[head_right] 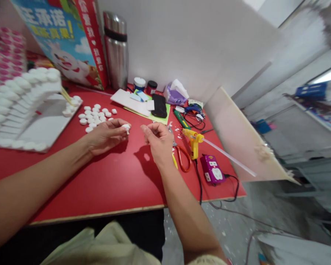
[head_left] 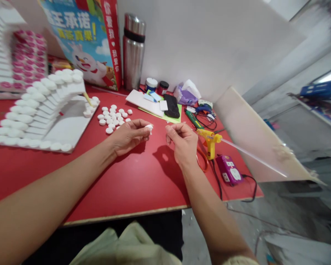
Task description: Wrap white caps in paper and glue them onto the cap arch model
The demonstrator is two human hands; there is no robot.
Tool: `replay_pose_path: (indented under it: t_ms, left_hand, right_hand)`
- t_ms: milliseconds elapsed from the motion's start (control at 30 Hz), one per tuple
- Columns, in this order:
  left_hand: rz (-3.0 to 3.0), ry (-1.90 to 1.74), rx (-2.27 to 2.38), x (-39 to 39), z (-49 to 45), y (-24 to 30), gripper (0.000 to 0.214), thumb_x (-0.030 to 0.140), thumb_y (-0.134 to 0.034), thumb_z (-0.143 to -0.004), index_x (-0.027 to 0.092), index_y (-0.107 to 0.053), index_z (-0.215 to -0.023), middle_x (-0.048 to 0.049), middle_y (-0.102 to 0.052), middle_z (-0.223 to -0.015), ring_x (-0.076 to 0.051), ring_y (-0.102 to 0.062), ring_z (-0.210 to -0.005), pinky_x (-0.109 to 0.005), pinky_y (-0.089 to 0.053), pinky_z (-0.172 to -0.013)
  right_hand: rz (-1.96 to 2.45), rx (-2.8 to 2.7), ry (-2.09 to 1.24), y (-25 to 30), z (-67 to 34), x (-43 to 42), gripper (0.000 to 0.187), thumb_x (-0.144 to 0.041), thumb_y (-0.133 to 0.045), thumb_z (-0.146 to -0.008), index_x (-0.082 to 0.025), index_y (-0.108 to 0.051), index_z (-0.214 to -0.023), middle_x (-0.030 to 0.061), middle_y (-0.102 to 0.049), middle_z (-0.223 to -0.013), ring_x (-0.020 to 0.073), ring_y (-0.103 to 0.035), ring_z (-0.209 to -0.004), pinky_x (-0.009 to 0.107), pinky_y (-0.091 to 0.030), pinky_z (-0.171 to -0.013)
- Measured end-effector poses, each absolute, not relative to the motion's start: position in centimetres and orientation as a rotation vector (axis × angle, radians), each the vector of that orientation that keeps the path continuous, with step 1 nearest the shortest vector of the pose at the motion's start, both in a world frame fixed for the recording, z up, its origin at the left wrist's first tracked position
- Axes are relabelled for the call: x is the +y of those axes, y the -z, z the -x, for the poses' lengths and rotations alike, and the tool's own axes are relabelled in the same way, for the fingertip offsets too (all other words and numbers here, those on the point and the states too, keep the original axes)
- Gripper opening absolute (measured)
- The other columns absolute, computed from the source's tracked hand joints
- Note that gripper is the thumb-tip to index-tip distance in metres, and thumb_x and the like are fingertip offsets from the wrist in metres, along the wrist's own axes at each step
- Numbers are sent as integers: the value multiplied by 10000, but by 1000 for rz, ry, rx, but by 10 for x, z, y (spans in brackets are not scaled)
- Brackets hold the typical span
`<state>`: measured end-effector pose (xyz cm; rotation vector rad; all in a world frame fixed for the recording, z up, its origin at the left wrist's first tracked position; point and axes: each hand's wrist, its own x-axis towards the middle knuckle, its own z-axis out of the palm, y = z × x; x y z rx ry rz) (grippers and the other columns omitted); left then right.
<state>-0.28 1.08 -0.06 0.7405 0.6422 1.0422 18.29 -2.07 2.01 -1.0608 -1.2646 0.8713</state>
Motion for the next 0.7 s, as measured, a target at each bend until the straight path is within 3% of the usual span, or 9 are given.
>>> replay_pose_path:
  t_ms: [333, 467, 700]
  left_hand:
    - [-681, -963, 626, 7, 3, -2, 308, 200, -968, -607, 146, -837, -880, -58, -773, -830, -116, -689, -717, -259, -582, -770]
    - [-771, -973, 598, 5, 1, -3, 281, 214, -955, -636, 156, -846, -888, -89, -807, -915, -159, -738, -821, -296, -589, -854]
    - [-852, -1031, 634, 1, -3, -2, 315, 235, -955, -646, 173, -841, -934, -71, -805, -901, -168, -744, -798, -344, -592, -881]
  right_hand:
    - [995, -1281, -1048, -18, -180, -20, 213, -404, -763, -875, -198, -724, -832, 9, -720, -731, 127, -646, -613, 266, -516, -580]
    - [984, -1273, -1156, -16, -178, -19, 223, -423, -752, -869, -200, -747, -877, 8, -724, -777, 115, -626, -603, 260, -511, -562]
    - [1069, -1247, -1149, -14, -175, -18, 253, -387, -838, -786, -204, -664, -796, -56, -624, -611, 90, -541, -533, 239, -457, -562]
